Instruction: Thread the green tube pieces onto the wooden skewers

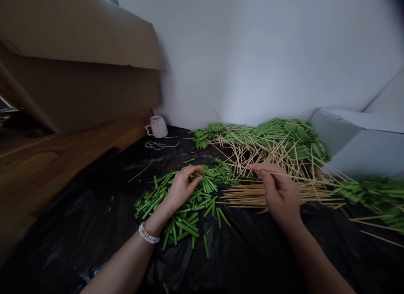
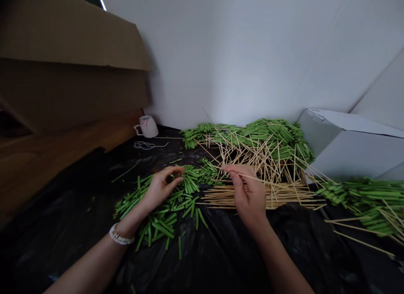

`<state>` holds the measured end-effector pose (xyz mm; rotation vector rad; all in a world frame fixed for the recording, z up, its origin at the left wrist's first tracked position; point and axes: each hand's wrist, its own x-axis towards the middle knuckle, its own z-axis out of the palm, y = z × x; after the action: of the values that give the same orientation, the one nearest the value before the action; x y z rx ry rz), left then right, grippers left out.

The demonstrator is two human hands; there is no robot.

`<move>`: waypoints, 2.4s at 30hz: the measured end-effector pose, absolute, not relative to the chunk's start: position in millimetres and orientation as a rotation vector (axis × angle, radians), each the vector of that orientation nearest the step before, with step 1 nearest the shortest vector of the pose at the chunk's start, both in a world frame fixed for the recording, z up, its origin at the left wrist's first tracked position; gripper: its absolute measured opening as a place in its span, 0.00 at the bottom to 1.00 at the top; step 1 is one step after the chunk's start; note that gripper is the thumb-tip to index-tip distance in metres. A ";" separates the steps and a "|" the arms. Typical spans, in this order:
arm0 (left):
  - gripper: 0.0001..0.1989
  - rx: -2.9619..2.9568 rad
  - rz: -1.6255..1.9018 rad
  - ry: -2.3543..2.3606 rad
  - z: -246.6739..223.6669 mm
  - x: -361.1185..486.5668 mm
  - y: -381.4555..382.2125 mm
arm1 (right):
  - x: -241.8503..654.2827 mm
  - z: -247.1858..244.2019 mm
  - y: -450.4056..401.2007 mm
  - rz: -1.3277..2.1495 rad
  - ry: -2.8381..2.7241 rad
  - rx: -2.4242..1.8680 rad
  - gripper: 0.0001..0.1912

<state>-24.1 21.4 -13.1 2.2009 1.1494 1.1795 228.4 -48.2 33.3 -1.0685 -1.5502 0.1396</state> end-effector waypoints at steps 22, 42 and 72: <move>0.08 2.588 1.063 1.142 -13.4 -24.9 16.9 | 204.0 -24.9 -45.8 -0.418 -2.103 -1.409 0.20; 0.13 0.907 1.188 0.786 -12.6 -20.3 20.5 | 195.8 -25.8 -53.9 -0.571 -2.120 -1.278 0.26; 0.12 1.065 1.185 0.916 -13.8 -20.5 19.2 | 192.5 -27.9 -55.2 -0.512 -2.137 -1.314 0.23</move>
<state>-20.5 19.2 -13.8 1.0649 0.9162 1.1847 192.5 -55.2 -27.9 -1.3135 -2.1375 -0.5123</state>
